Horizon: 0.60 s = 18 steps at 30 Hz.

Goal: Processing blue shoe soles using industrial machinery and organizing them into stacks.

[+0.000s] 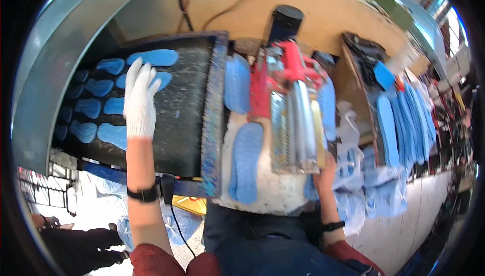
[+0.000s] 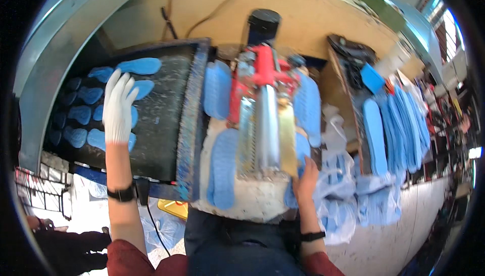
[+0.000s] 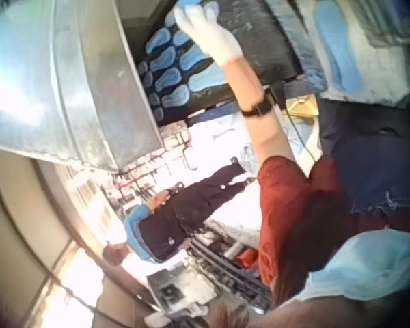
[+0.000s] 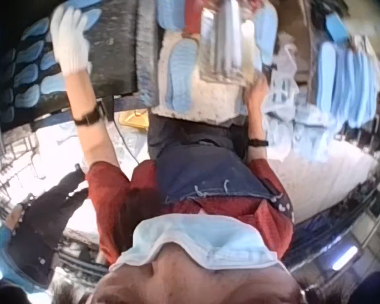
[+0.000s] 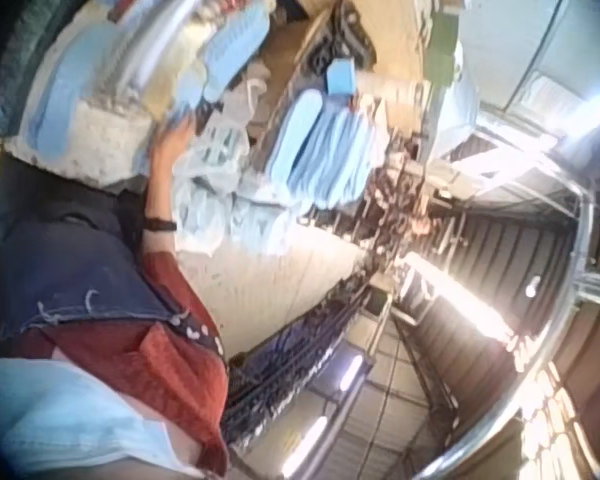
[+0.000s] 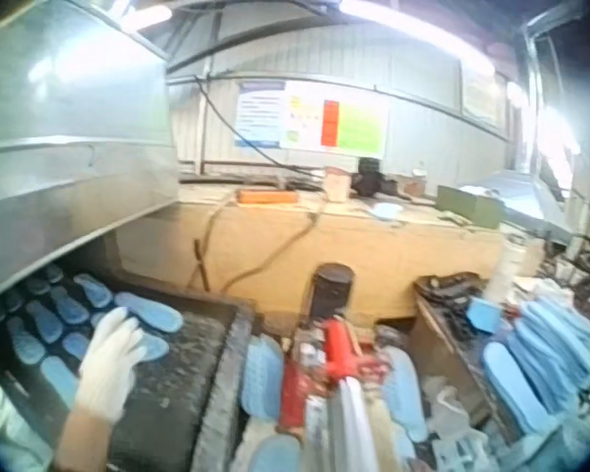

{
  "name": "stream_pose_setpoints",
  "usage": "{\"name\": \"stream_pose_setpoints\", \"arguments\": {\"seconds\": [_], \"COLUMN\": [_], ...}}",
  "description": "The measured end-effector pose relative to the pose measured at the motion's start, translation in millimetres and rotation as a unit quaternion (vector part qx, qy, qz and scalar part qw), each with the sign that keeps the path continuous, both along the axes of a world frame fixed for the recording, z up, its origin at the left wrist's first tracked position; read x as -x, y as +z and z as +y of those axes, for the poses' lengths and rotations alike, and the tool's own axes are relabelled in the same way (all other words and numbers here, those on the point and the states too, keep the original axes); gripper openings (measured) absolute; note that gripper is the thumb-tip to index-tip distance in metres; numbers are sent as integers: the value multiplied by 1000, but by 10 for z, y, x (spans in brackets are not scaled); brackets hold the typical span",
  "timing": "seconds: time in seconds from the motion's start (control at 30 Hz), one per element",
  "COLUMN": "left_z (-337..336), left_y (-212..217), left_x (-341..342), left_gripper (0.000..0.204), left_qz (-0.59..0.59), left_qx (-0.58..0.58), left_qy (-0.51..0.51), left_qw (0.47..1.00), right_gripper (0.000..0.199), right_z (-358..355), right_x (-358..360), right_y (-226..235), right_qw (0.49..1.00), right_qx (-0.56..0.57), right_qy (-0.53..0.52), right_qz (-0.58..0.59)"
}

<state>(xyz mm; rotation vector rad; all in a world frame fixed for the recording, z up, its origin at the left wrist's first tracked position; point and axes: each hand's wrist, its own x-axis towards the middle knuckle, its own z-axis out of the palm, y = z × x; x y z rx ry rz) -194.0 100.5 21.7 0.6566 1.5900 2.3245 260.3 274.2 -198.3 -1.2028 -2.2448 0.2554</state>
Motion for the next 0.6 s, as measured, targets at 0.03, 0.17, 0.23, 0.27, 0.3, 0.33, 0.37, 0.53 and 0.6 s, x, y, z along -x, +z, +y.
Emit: {"name": "stream_pose_setpoints", "arguments": {"seconds": [0.03,0.17,0.23,0.27,0.3,0.33,0.37,0.53,0.6], "left_z": [-180,-533,-688,-725,-752,-804,-843,-772,-615], "left_y": [55,-344,-403,-424,-415,-399,-372,-187,-122], "left_x": [-314,-1084,-1299,-1367,-1417,-1460,-1498,-1710,-1853], "left_gripper": [52,51,51,50,50,52,54,53,52], "left_qz": [10,-6,-22,-40,-37,-27,-17,2,5], "left_qx": [11,13,3,-10,-13,2,19,12,-7], "left_qy": [8,34,35,43,34,36,37,-26,-63], "left_qw": [1000,999,999,998,999,999,999,1000,998], "right_gripper": [70,62,53,44,44,37,31,27,27], "right_z": [11,126,205,218,185,116,40,-9,77], "right_x": [60,137,94,72,45,62,75,204,293], "right_y": [19,265,304,332,357,420,494,1135,1366], "right_qw": [999,988,959,913,914,873,815,925,958], "right_qx": [31,133,265,390,386,425,457,183,59], "right_qy": [3,-73,-67,-50,-56,-39,-20,28,29], "right_qz": [10,34,70,104,111,235,355,333,279]}}
